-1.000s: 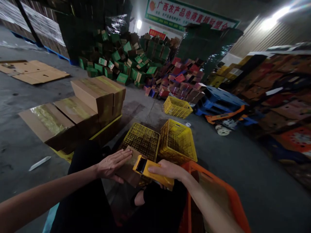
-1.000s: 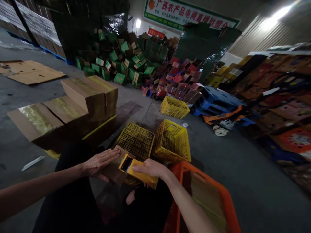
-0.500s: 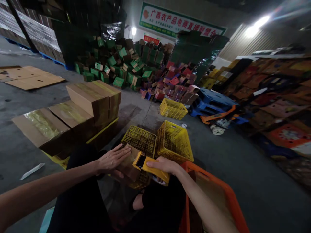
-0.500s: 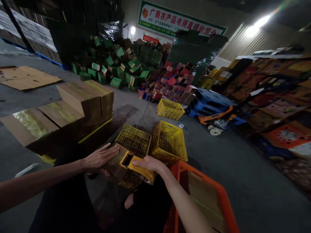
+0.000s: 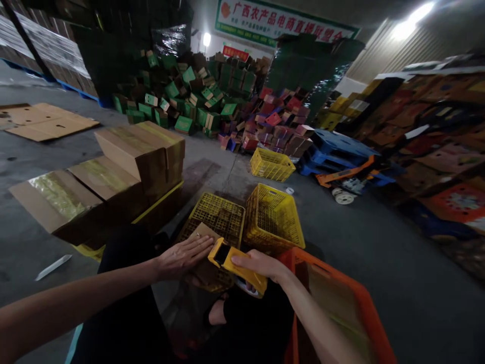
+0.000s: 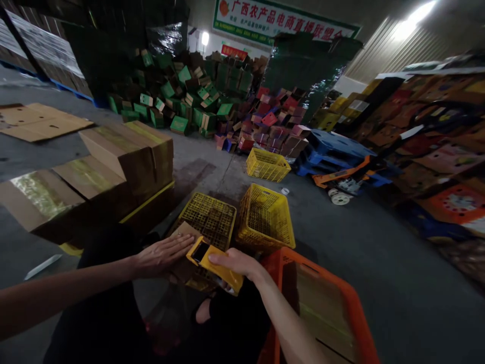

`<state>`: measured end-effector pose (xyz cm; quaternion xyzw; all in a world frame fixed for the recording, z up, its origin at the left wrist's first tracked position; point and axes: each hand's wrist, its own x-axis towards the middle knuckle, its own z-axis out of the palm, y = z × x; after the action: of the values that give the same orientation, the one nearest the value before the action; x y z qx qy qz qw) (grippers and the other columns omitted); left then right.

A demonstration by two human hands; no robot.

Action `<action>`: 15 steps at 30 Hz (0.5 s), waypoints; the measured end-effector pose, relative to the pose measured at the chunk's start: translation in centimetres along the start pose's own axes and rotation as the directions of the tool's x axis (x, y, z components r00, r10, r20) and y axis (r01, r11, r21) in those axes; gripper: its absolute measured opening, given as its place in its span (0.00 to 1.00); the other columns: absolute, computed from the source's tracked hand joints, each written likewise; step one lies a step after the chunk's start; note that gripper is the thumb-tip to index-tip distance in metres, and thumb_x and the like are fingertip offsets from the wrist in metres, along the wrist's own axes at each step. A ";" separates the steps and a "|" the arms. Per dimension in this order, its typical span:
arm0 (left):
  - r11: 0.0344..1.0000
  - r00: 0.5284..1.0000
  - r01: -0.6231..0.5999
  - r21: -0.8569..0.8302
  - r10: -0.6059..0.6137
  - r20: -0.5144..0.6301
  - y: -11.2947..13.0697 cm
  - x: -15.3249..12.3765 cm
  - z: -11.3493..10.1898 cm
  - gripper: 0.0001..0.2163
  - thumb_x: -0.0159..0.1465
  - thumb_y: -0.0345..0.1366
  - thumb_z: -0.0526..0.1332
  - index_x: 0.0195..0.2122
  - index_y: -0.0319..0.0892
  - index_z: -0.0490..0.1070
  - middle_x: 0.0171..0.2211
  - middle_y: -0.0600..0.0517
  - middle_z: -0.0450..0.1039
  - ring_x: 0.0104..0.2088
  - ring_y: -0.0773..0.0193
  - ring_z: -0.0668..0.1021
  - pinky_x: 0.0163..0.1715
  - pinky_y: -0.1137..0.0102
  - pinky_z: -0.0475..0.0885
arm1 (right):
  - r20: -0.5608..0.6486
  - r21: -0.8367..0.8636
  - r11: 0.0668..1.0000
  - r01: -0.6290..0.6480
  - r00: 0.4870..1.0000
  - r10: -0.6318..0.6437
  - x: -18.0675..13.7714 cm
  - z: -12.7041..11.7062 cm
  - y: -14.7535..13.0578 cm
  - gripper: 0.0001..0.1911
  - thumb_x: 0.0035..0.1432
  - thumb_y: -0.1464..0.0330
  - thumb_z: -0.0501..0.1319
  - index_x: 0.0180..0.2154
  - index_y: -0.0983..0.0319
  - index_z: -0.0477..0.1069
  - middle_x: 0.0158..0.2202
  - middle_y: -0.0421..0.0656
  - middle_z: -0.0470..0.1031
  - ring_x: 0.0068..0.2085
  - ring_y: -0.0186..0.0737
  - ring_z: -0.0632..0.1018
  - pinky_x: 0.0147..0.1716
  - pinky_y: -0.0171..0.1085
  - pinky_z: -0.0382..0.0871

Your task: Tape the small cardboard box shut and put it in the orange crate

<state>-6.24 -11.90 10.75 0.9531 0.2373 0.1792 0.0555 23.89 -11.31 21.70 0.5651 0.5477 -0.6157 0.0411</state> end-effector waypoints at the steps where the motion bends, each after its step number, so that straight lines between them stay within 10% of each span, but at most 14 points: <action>1: 1.000 1.000 -0.002 0.003 0.002 0.008 -0.2 0.0 -0.1 0.45 0.66 0.57 0.58 0.73 0.38 0.35 0.72 0.40 0.45 0.71 0.49 0.51 0.70 0.58 0.47 | -0.001 0.010 1.000 0.012 1.000 -0.012 0.0 0.0 0.2 0.28 0.59 0.45 0.60 0.34 0.65 0.75 0.26 0.45 0.80 0.23 0.36 0.78 0.24 0.30 0.71; 15: 1.000 0.999 -0.014 0.018 0.013 0.042 -1.0 0.0 -0.2 0.42 0.65 0.54 0.62 0.73 0.43 0.43 0.72 0.39 0.43 0.72 0.47 0.50 0.69 0.52 0.50 | -0.110 -0.011 1.000 0.006 0.994 -0.007 -1.9 0.0 2.5 0.31 0.51 0.41 0.64 0.28 0.64 0.75 0.26 0.44 0.79 0.24 0.35 0.76 0.21 0.29 0.64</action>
<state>-6.77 -11.00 10.74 0.9588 0.2313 0.1572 0.0506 26.25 -13.38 21.53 0.5962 0.5540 -0.5809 0.0119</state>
